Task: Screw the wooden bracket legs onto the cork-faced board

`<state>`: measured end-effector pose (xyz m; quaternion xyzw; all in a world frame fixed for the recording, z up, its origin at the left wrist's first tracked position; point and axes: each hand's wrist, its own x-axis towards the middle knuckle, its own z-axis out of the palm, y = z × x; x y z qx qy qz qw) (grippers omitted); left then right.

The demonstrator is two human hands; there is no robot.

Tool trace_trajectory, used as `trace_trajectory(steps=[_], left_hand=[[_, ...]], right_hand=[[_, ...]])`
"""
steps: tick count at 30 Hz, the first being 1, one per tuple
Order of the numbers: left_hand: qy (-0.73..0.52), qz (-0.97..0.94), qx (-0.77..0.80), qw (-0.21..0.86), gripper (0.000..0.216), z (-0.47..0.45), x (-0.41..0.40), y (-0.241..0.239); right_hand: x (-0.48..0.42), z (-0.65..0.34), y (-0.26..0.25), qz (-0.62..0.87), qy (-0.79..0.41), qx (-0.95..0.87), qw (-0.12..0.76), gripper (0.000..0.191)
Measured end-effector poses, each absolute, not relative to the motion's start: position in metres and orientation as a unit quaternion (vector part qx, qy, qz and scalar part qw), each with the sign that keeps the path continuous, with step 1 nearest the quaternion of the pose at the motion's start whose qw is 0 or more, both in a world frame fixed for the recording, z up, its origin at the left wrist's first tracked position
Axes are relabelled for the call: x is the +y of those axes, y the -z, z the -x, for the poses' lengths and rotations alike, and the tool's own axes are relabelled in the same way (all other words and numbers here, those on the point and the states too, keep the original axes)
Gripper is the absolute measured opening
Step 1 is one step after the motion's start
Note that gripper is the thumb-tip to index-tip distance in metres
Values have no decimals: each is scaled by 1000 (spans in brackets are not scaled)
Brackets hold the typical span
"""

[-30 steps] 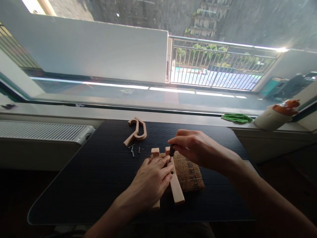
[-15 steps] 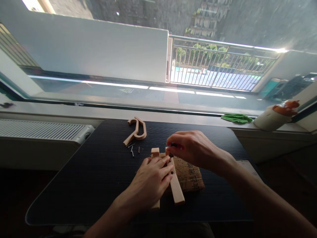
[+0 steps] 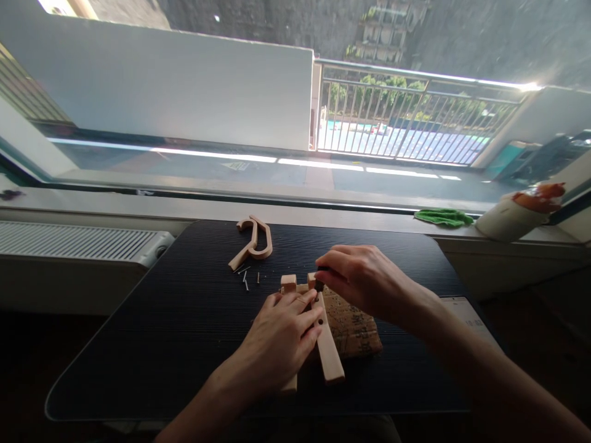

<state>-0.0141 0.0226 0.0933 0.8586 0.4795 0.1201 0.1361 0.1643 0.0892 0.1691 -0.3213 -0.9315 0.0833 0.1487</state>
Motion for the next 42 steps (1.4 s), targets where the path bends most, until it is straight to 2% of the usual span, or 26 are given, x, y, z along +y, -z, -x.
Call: trace_trajectory(steps=[4, 8, 16, 20, 22, 26, 30, 33, 37, 42], left_hand=[[-121, -859, 480, 129, 33, 15, 23, -91], [-115, -862, 478, 128, 34, 15, 24, -90], [-132, -858, 481, 121, 30, 14, 23, -92], [-140, -861, 476, 116, 31, 15, 23, -91], [-131, -861, 478, 116, 30, 15, 23, -91], [-112, -860, 482, 120, 29, 14, 23, -92], [-105, -856, 490, 128, 31, 12, 24, -93], [-103, -854, 493, 131, 32, 12, 24, -91], [-120, -855, 487, 129, 33, 16, 24, -85], [-164, -855, 481, 103, 33, 20, 24, -75]], right_hand=[[91, -161, -167, 347, -74, -920, 166, 22], [92, -160, -169, 336, -87, -922, 172, 16], [87, -166, -176, 276, -136, -941, 139, 18], [87, -165, -173, 294, -122, -937, 142, 14], [88, -163, -168, 323, -112, -929, 146, 19], [89, -160, -155, 388, -118, -895, 186, 33], [87, -163, -143, 377, -188, -880, 218, 19], [85, -171, -138, 380, -224, -865, 238, 16], [80, -190, -137, 442, -198, -814, 320, 12], [66, -208, -122, 509, -173, -762, 361, 5]])
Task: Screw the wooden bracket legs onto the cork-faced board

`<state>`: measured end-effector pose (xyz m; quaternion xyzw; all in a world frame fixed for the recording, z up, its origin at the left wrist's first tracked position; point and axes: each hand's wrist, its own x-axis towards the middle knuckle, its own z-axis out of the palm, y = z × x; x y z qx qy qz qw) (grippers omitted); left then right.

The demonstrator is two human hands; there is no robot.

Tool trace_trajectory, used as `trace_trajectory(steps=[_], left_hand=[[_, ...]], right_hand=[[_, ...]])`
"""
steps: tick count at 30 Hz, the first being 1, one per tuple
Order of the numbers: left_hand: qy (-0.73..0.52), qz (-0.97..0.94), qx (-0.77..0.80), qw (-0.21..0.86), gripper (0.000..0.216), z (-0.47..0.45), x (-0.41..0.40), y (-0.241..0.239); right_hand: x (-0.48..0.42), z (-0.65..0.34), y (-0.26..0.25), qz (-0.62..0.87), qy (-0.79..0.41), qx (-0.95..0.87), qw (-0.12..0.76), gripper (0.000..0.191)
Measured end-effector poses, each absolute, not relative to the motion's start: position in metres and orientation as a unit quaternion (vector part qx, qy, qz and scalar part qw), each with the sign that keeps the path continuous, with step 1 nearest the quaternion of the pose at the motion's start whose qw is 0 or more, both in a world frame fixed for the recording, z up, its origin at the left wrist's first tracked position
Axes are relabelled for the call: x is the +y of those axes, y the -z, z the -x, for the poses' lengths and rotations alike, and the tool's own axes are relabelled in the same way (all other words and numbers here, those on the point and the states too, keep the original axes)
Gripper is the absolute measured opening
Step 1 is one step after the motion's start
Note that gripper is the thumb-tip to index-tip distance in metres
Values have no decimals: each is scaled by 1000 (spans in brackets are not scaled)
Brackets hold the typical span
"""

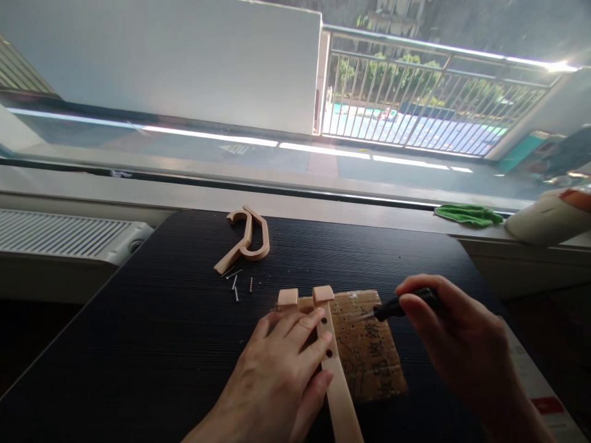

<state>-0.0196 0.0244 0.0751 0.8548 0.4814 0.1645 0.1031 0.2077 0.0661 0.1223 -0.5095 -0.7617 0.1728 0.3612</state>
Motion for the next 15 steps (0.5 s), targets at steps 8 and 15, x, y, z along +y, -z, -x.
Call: trace_trajectory(steps=[8, 15], left_hand=[[-200, -863, 459, 69, 29, 25, 34, -82], [-275, -878, 385, 73, 24, 53, 19, -68]], right_hand=[[55, -197, -94, 480, -198, -749, 413, 6], [78, -201, -105, 522, -274, -673, 447, 12]])
